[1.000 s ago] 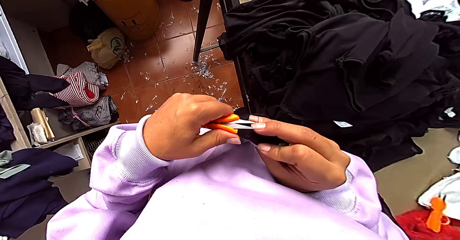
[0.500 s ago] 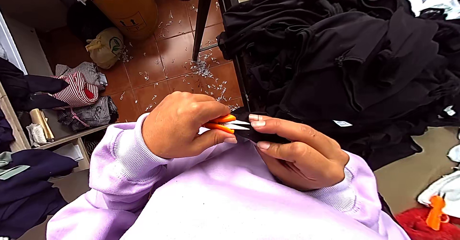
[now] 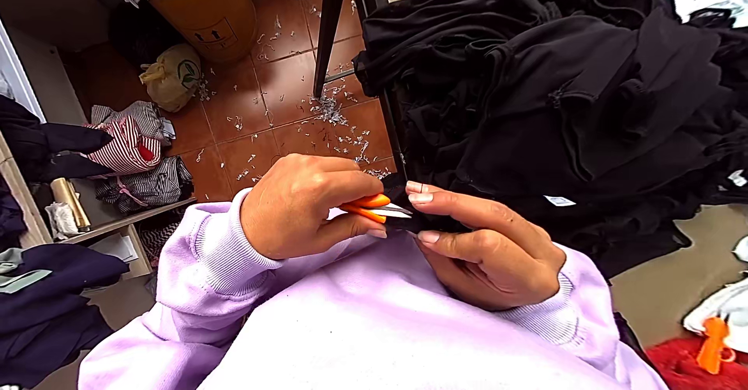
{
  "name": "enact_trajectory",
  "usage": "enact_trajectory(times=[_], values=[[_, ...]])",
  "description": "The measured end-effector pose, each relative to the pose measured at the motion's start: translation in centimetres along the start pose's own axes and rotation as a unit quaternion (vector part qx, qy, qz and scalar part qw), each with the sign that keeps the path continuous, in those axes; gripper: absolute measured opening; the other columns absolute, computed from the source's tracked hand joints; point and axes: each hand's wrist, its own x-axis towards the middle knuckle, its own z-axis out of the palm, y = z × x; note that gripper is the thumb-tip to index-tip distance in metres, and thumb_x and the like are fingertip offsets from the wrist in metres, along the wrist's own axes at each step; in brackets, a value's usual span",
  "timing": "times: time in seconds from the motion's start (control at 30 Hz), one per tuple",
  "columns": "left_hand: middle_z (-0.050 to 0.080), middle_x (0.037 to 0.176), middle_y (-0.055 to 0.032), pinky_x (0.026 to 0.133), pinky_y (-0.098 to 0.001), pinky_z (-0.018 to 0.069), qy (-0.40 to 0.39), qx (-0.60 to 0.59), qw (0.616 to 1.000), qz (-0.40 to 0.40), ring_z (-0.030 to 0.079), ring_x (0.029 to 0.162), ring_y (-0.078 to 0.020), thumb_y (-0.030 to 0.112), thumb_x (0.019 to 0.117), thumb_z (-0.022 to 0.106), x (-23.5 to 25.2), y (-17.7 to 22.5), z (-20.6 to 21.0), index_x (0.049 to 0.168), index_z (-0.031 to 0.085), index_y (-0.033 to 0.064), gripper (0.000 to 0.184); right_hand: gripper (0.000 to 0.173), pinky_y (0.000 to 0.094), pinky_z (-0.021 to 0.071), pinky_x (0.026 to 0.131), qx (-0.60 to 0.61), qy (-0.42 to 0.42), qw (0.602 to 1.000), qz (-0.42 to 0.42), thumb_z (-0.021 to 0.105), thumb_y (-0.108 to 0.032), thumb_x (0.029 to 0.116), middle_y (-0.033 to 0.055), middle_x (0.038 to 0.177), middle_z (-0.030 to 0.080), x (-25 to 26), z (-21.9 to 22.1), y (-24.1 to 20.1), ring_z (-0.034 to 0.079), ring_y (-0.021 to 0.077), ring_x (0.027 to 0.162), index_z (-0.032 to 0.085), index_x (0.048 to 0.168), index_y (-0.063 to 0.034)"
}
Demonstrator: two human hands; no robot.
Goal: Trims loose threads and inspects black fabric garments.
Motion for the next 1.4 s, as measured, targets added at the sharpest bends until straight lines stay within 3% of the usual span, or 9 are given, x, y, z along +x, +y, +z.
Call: enact_trajectory(times=[0.7, 1.0, 1.1, 1.17, 1.2, 1.23, 1.27, 1.33, 1.4], values=[[0.070, 0.080, -0.0076, 0.062, -0.0285, 0.0503, 0.027, 0.000, 0.999, 0.016, 0.065, 0.074, -0.0145, 0.028, 0.0938, 0.071, 0.1, 0.1, 0.8, 0.100, 0.076, 0.0002, 0.029, 0.015, 0.0384, 0.0588, 0.102, -0.014, 0.014, 1.000, 0.005, 0.065, 0.009, 0.0890, 0.0131, 0.115, 0.069, 0.0, 0.2, -0.1, 0.068, 0.0239, 0.118, 0.055, 0.090, -0.0019], [0.070, 0.081, -0.0083, 0.063, -0.0227, 0.0510, 0.055, -0.048, 0.997, 0.008, 0.064, 0.073, -0.0092, 0.022, 0.0970, 0.068, 0.2, 0.1, 1.6, 0.097, 0.074, -0.0032, 0.026, 0.015, 0.0397, 0.0588, 0.103, -0.010, 0.015, 1.000, 0.005, 0.066, 0.009, 0.0889, 0.0130, 0.116, 0.069, 0.0, 0.2, -0.2, 0.067, 0.0243, 0.119, 0.056, 0.091, -0.0021], [0.069, 0.093, -0.0135, 0.074, -0.0219, 0.0568, 0.128, -0.123, 0.984, 0.001, 0.065, 0.084, -0.0090, 0.022, 0.0946, 0.072, 0.3, -0.3, 2.3, 0.110, 0.067, -0.0117, 0.037, 0.017, 0.0474, 0.0503, 0.113, -0.017, 0.036, 0.999, 0.012, 0.070, 0.005, 0.0875, 0.0081, 0.129, 0.065, 0.0, 0.4, -0.1, 0.056, 0.0279, 0.135, 0.058, 0.087, -0.0072], [0.063, 0.092, -0.0093, 0.073, -0.0186, 0.0489, 0.127, -0.172, 0.977, 0.007, 0.056, 0.082, -0.0054, 0.027, 0.0906, 0.077, 0.6, 0.1, 3.1, 0.119, 0.061, -0.0116, 0.050, 0.020, 0.0481, 0.0388, 0.122, -0.041, 0.062, 0.997, 0.027, 0.074, -0.002, 0.0855, -0.0005, 0.136, 0.060, 0.1, 0.4, 0.0, 0.042, 0.0268, 0.145, 0.060, 0.079, -0.0146], [0.065, 0.087, -0.0089, 0.070, -0.0197, 0.0486, 0.120, -0.181, 0.976, 0.017, 0.057, 0.078, -0.0063, 0.023, 0.0890, 0.078, 0.7, 0.3, 3.5, 0.117, 0.064, -0.0114, 0.046, 0.021, 0.0482, 0.0340, 0.124, -0.053, 0.068, 0.996, 0.034, 0.076, -0.005, 0.0848, -0.0035, 0.138, 0.058, 0.2, 0.4, 0.1, 0.037, 0.0260, 0.148, 0.060, 0.077, -0.0173], [0.072, 0.088, -0.0120, 0.073, -0.0240, 0.0547, 0.114, -0.170, 0.978, 0.032, 0.065, 0.080, -0.0100, 0.015, 0.0890, 0.075, 0.8, 0.4, 3.8, 0.110, 0.071, -0.0098, 0.033, 0.022, 0.0480, 0.0316, 0.125, -0.057, 0.070, 0.995, 0.038, 0.077, -0.007, 0.0846, -0.0047, 0.137, 0.057, 0.1, 0.3, 0.1, 0.036, 0.0253, 0.148, 0.060, 0.077, -0.0184], [0.074, 0.086, -0.0137, 0.073, -0.0264, 0.0544, 0.116, -0.154, 0.980, 0.046, 0.068, 0.079, -0.0129, 0.008, 0.0900, 0.070, 0.8, 0.5, 4.1, 0.104, 0.074, -0.0081, 0.022, 0.020, 0.0473, 0.0329, 0.124, -0.050, 0.067, 0.996, 0.043, 0.077, -0.008, 0.0855, -0.0044, 0.134, 0.059, 0.1, 0.3, 0.2, 0.040, 0.0240, 0.145, 0.061, 0.078, -0.0179], [0.068, 0.079, -0.0117, 0.069, -0.0229, 0.0490, 0.140, -0.156, 0.976, 0.049, 0.062, 0.076, -0.0115, 0.007, 0.0960, 0.064, 0.8, 0.6, 4.2, 0.098, 0.076, -0.0071, 0.018, 0.014, 0.0461, 0.0440, 0.117, -0.019, 0.053, 0.997, 0.061, 0.073, -0.005, 0.0894, -0.0001, 0.122, 0.067, 0.0, 0.4, 0.2, 0.057, 0.0199, 0.131, 0.063, 0.086, -0.0139], [0.064, 0.084, -0.0104, 0.074, -0.0183, 0.0490, 0.188, -0.202, 0.961, 0.031, 0.060, 0.083, -0.0078, 0.006, 0.0986, 0.063, 0.8, 0.6, 4.0, 0.096, 0.074, -0.0079, 0.018, 0.011, 0.0405, 0.0518, 0.109, 0.005, 0.038, 0.996, 0.086, 0.069, -0.001, 0.0922, 0.0052, 0.112, 0.071, -0.1, 0.6, 0.1, 0.066, 0.0182, 0.118, 0.062, 0.089, -0.0084]])
